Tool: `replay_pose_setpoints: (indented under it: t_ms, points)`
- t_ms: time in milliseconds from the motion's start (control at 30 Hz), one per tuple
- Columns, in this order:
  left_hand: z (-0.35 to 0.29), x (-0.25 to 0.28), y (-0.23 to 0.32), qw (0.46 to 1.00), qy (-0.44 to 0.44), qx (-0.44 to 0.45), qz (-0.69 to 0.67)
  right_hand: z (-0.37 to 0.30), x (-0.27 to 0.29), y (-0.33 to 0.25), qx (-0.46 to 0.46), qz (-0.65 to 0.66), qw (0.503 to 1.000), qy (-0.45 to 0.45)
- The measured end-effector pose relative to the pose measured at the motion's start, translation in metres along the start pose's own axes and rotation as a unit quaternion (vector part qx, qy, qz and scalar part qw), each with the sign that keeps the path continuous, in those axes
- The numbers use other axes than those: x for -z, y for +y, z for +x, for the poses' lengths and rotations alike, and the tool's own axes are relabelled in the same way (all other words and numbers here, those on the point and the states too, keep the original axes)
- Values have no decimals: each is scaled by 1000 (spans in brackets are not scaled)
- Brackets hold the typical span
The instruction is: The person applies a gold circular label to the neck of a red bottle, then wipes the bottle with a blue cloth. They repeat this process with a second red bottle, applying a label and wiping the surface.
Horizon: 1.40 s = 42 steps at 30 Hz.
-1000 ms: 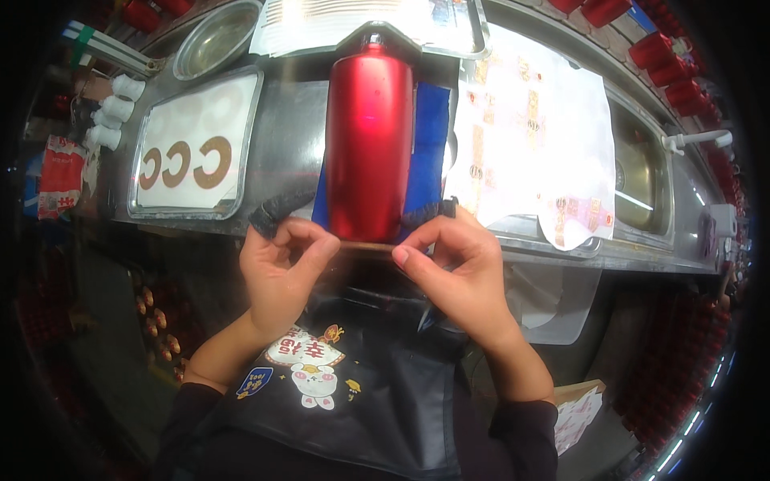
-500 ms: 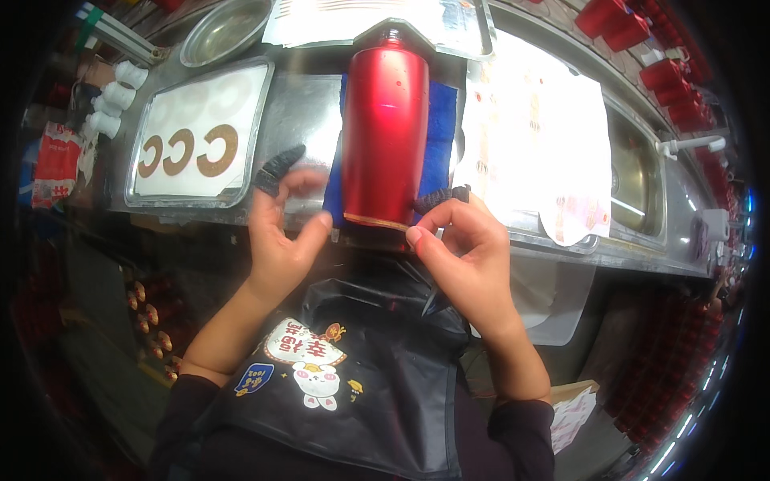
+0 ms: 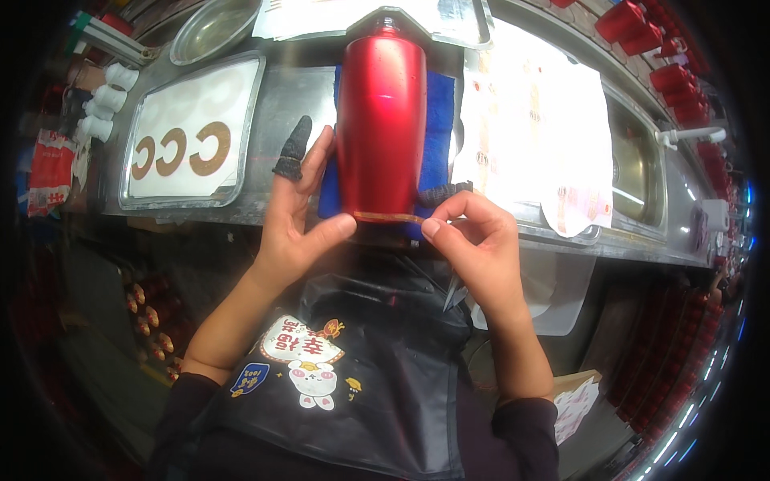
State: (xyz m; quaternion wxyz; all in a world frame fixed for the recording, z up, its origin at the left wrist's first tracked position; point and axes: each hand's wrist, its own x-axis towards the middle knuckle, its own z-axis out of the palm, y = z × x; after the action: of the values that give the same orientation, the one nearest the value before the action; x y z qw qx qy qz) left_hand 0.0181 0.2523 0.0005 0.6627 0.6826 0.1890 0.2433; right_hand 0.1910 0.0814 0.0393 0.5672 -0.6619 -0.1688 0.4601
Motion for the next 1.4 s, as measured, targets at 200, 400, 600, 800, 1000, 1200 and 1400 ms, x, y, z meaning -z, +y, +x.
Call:
replay_pose_setpoints:
  t_ms: [200, 400, 600, 800, 1000, 1200, 1400]
  points:
    - [3, -12, -3, 993, 26, 45, -102, 1, 4, 8, -3, 24, 1000, -4]
    - [3, -18, -5, 1000, 8, 8, -2, 1, 6, 11, -4, 27, 1000, -8]
    - [3, -18, -7, 1000, 4, 4, 24, 0, 6, 10, -4, 38, 999, -4]
    - [0, -10, -13, 998, -3, 14, -64, -2, -5, 13, 30, 10, 999, 9]
    - [0, 6, -10, 974, -8, 74, -216, -2, -10, 14, 44, 10, 999, 20]
    - [-3, -4, -10, 988, -9, 50, -143, -6, -5, 10, 25, 19, 1000, 2]
    - [-1, -10, -10, 999, -8, 12, -40, -8, -5, 10, 32, 22, 999, 7]
